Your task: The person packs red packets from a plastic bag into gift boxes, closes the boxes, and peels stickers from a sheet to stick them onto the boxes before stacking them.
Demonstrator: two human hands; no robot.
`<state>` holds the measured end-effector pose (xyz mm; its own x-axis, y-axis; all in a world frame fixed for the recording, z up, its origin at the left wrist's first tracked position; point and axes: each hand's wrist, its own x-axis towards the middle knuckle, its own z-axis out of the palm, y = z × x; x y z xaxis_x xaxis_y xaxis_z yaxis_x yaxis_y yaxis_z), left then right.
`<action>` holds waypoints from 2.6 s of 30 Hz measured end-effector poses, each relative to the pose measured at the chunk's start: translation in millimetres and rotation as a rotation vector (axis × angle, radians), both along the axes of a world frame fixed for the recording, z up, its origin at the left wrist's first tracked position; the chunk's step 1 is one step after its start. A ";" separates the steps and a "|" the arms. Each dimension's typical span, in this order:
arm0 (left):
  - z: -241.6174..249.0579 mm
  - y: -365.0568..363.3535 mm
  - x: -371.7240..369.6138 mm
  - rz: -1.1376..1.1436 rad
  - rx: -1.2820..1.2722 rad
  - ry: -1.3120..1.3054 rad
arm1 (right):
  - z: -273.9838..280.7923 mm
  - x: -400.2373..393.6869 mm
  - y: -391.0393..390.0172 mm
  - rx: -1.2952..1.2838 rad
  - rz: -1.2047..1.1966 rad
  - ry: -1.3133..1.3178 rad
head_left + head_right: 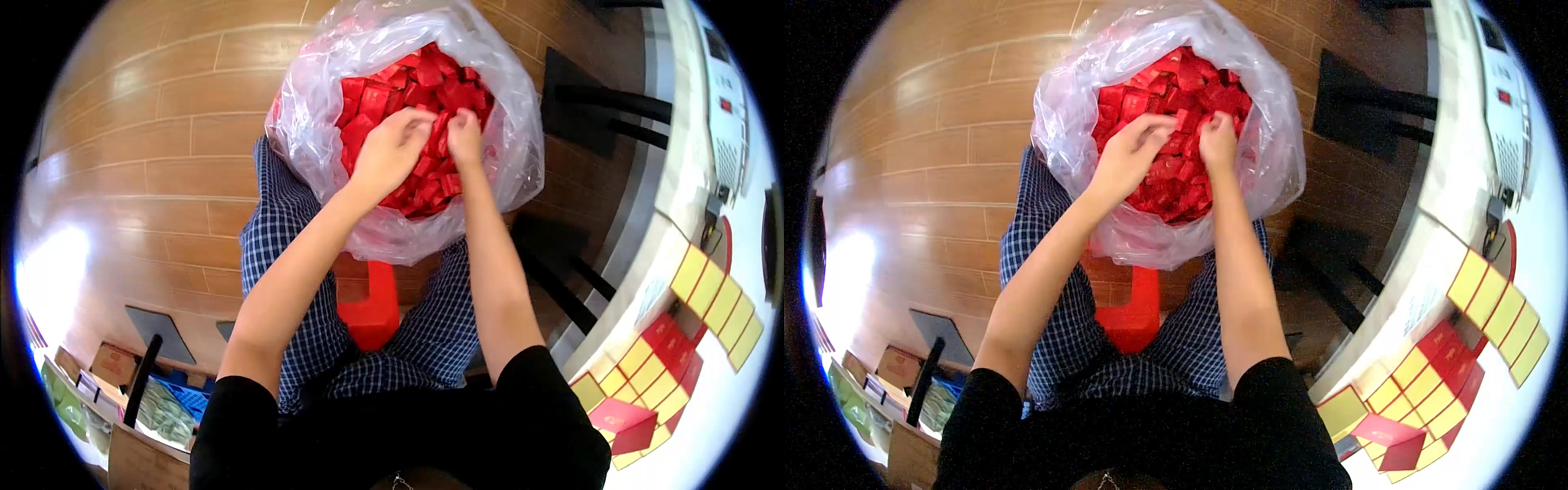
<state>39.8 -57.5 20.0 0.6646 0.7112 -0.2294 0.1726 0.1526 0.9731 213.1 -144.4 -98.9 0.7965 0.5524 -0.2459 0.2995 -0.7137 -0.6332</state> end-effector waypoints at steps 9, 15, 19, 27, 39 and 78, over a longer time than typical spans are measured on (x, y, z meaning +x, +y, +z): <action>-14.7 18.3 33.6 -0.027 -0.394 0.074 | -73.9 102.6 81.3 -0.233 0.284 -0.467; -19.7 36.7 28.5 0.092 -0.454 0.118 | -69.2 86.0 119.2 -0.383 0.264 -0.456; -25.1 30.1 30.3 0.078 -0.526 0.083 | -61.1 46.6 119.5 -0.425 0.265 -0.739; -24.4 20.6 31.3 0.072 -0.586 0.029 | -126.7 106.2 137.5 -0.275 0.555 -0.486; -29.3 22.5 38.2 0.128 -0.614 -0.056 | -110.6 89.3 144.9 -0.158 0.601 -0.597; 145.5 -145.4 -188.9 -0.053 -0.956 -0.354 | 312.8 -218.6 -236.6 1.162 -0.113 1.167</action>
<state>-149.1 -202.9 165.5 0.8298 0.3009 -0.4700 -0.0723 0.8930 0.4441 -5.5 -381.0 213.9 0.5369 0.8130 -0.2255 -0.7092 0.2901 -0.6426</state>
